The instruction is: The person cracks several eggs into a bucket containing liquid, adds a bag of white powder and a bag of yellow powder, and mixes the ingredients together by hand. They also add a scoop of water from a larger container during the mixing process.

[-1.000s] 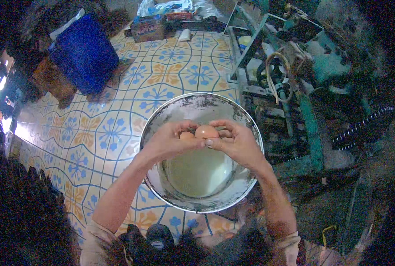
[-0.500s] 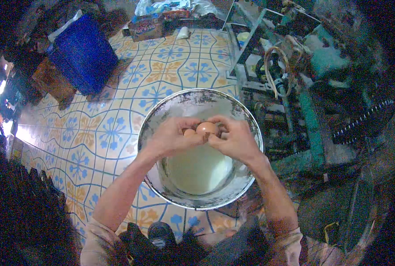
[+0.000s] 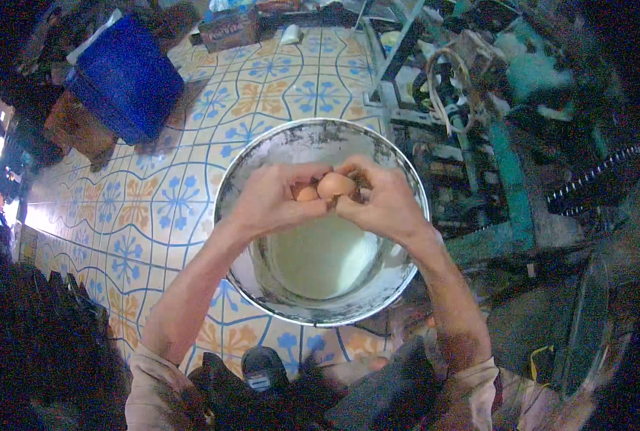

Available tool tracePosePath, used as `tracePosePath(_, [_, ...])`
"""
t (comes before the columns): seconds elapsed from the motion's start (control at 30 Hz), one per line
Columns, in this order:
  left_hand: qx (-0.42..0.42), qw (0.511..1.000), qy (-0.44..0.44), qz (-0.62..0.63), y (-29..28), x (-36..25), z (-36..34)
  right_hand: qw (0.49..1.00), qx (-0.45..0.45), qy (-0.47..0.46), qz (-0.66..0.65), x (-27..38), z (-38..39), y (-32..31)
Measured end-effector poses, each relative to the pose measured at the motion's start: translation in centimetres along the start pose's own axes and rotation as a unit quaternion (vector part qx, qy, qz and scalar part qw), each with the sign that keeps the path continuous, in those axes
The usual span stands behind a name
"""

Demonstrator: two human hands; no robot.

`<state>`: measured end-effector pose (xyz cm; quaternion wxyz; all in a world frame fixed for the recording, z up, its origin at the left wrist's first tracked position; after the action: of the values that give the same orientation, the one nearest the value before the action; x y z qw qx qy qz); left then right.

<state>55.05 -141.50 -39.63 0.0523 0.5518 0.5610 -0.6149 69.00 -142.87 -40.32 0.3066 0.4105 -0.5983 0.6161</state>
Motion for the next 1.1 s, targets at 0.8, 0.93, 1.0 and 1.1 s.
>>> tracePosePath(0.8, [-0.043,0.998,0.045,0.010,-0.1,0.3,-1.6,0.998,-0.025,0.000,-0.055,0.0,-0.7,-0.6])
tracePosePath(0.93, [-0.052,0.997,0.055,0.002,-0.2,0.1,-1.6,0.999,-0.024,-0.007,-0.045,0.4,-0.5,-0.8])
tracePosePath(1.0, [-0.045,0.997,0.062,-0.003,-0.3,-0.2,-1.6,0.997,-0.028,-0.010,-0.066,0.2,-0.4,-0.8])
tracePosePath(1.1, [0.003,0.999,0.021,-0.030,-0.1,-0.1,-1.4,0.998,-0.049,-0.023,-0.022,0.7,-0.1,-0.9])
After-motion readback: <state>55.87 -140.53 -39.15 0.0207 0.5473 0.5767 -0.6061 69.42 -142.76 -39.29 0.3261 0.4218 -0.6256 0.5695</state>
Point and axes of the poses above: each hand's wrist, its own z-axis away from the middle knuckle, its own y-axis out of the palm, x = y × z, the point moved 9 cm from there along -z, towards the middle knuckle, and after that the axes turned 10 degrees about y, right-handed, at the moved point
